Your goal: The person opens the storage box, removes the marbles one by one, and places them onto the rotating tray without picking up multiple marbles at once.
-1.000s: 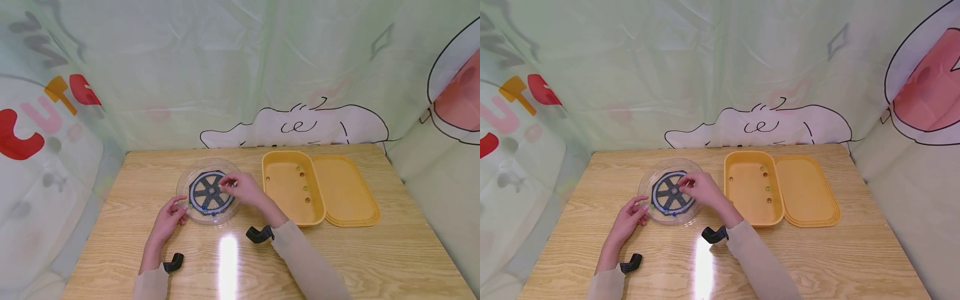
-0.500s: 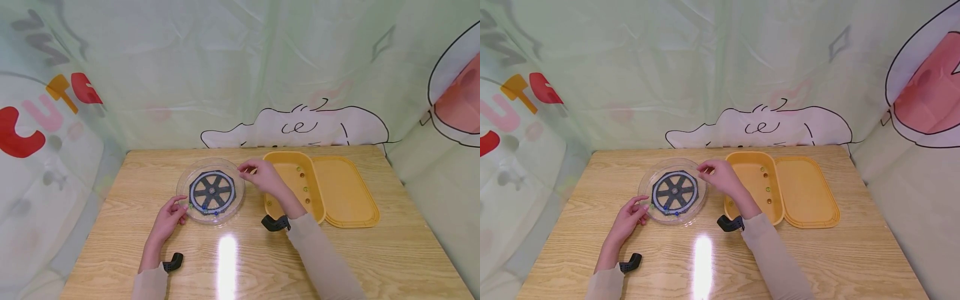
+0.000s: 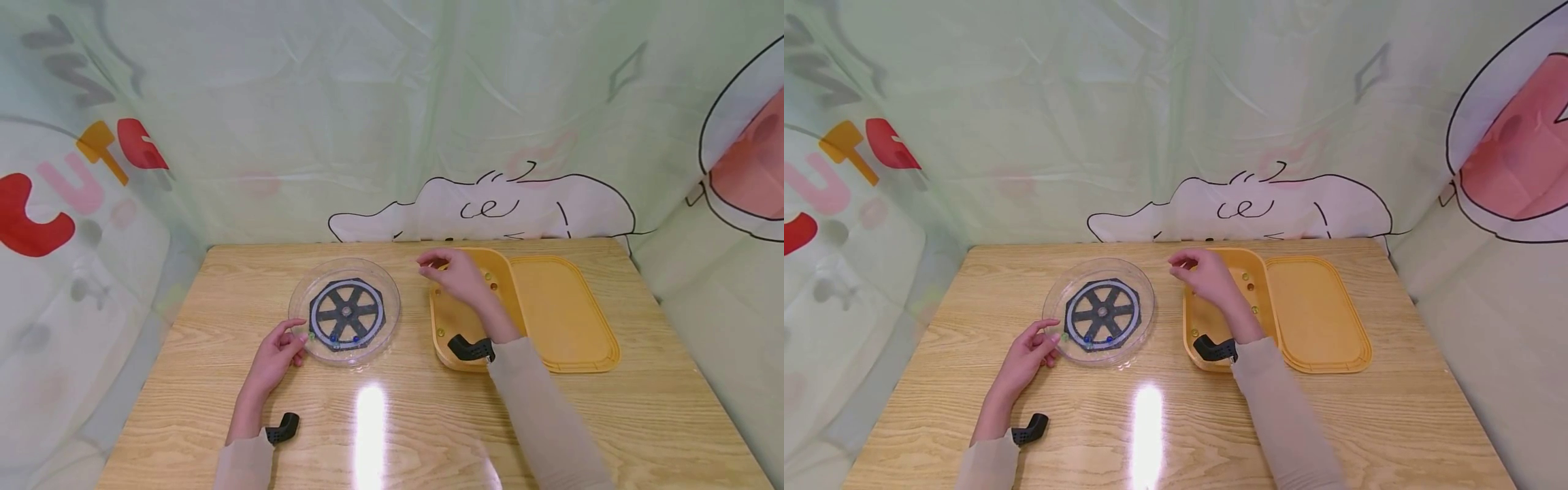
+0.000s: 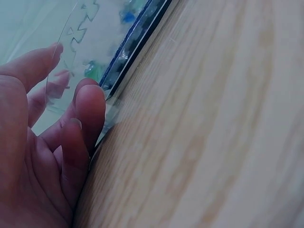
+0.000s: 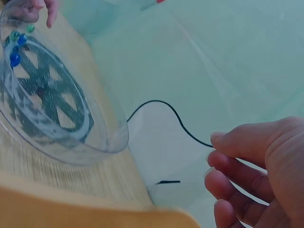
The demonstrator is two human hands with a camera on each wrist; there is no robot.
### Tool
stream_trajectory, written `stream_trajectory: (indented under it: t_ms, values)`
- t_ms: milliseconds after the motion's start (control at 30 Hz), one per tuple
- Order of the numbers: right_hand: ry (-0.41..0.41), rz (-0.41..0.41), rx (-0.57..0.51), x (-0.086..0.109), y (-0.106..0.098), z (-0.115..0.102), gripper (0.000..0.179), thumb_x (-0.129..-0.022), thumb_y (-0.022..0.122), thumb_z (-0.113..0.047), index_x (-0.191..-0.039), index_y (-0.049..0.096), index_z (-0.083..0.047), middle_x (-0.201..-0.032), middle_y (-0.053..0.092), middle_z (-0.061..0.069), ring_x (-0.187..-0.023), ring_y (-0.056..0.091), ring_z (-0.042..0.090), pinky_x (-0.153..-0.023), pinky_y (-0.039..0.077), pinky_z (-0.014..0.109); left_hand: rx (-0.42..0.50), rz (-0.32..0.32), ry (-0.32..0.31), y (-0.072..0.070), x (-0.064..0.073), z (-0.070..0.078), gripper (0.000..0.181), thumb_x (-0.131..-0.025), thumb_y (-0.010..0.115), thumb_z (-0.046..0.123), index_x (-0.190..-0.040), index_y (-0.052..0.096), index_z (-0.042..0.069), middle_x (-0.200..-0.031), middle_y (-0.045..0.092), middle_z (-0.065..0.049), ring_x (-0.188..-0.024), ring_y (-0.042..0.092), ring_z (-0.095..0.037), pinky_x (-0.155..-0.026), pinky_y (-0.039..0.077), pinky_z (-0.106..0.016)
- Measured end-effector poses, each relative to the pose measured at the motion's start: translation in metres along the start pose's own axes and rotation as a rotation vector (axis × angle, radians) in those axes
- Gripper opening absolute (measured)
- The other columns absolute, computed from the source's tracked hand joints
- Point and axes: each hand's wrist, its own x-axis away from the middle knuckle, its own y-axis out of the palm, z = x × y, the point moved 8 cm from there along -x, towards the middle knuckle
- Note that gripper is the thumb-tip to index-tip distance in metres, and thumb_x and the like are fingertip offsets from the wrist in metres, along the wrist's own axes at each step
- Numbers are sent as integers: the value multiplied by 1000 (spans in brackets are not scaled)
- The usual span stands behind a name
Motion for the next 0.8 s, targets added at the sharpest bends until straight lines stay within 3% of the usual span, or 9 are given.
stream_trajectory:
  t_ms: [267,567,800]
  values:
    - [-5,16,22,-3,-14,22,20,-93,71,-12,-110,72,-2,-105,69,11,-99,60,28,-83,50,38,-3,1,4,1,0,1,38,-100,61,8,-136,53,-2,-80,59,-21,-62,58,-22,-61,54,-31]
    - [-4,10,79,-5,-18,45,18,-92,72,-11,-108,74,-3,-100,71,9,-94,61,27,-81,49,37,-9,11,8,-1,0,-1,37,-99,61,8,-135,54,0,-79,59,-21,-62,59,-24,-61,54,-31]
    - [30,-37,62,-9,-13,59,15,-91,73,-10,-105,74,-3,-98,71,9,-92,61,26,-82,48,37,-10,13,15,-1,0,-2,37,-100,61,9,-135,55,0,-79,59,-20,-62,59,-25,-61,54,-31]
